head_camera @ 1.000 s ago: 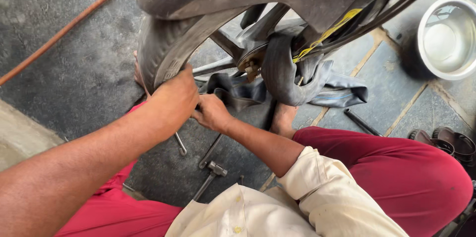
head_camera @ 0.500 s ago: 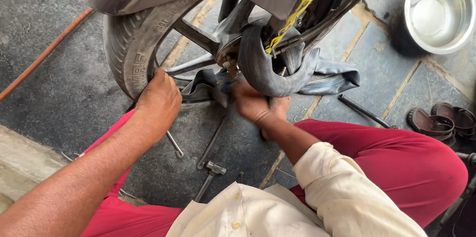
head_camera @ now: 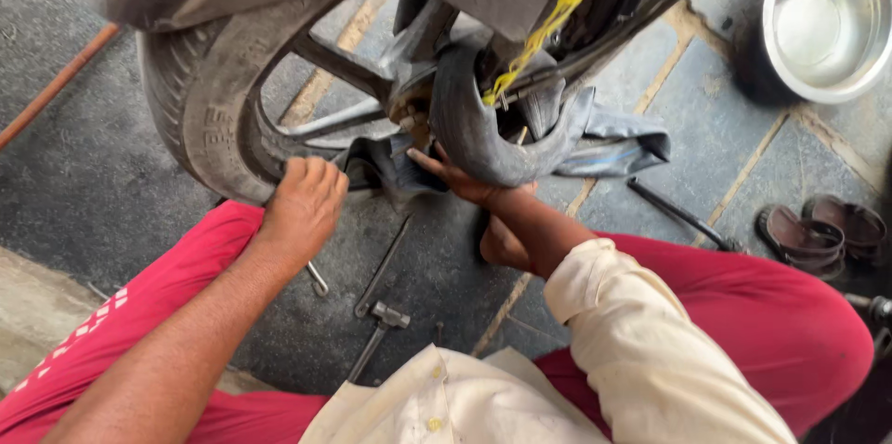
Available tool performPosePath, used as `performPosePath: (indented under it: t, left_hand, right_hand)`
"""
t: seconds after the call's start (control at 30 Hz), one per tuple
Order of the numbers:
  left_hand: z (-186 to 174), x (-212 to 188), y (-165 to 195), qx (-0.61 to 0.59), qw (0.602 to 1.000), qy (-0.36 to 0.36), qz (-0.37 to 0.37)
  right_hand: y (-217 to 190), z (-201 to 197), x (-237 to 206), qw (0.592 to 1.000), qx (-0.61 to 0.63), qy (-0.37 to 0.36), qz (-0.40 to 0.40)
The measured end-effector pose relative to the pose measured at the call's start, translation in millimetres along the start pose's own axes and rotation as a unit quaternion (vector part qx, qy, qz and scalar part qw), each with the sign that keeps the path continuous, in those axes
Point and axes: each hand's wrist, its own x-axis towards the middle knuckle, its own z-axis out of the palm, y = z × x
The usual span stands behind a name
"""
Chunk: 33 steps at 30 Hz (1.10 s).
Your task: The person sits on the ground beside a motorcycle with its front wheel raised and works the tire bead off the rim by hand. They pull the inner tube out from inside the tire and continue working the tube and tire around the rim to fully extract the tube.
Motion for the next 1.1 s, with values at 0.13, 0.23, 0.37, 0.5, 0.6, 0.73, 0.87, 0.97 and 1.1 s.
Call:
performPosePath:
  t: [0.13, 0.23, 0.37, 0.5, 0.6, 0.73, 0.87, 0.97, 1.1]
  left_hand:
    - [9.7, 3.5, 6.3, -0.047, 0.995, 0.077, -0.052]
    - [15.1, 9.0, 9.1, -0.041, 0.995, 0.077, -0.056]
    - [18.0, 11.7, 12.2, -0.077, 0.994, 0.042, -0.064]
    - [17.7, 5.8, 14.2, -0.078, 0.989, 0.112, -0.060]
    - [16.9, 1.0, 13.5, -0.062, 0.987, 0.134, -0.064]
    - [15.1, -0.4, 11.6, -0.085, 0.985, 0.145, -0.047]
    - [12.2, 1.3, 12.7, -0.096, 0.984, 0.137, -0.056]
    - [12.0, 2.3, 15.6, -0.091, 0.987, 0.114, -0.062]
    - [18.2, 4.6, 22.6, -0.137, 0.980, 0.125, -0.077]
  right_hand:
    - [11.0, -59.5, 12.1, 0.975, -0.201, 0.079, 0.048]
    - [14.0, -108.2, 20.8, 0.931, -0.345, 0.097, 0.065]
    - [-2.0, -132.8, 39.8, 0.898, -0.423, 0.084, 0.089]
    - [-16.3, -124.6, 30.5, 0.914, -0.385, 0.051, 0.115]
    - [-39.8, -113.1, -6.1, 0.942, 0.244, 0.129, 0.190]
    - [-90.4, -87.1, -23.1, 0.968, 0.204, -0.030, 0.140]
    - [-113.6, -49.5, 1.1, 0.900, 0.313, 0.005, 0.304]
    - [-99.3, -21.6, 23.9, 0.861, 0.329, 0.179, 0.345]
    - [-72.5, 3.4, 31.7, 0.895, 0.229, 0.253, 0.287]
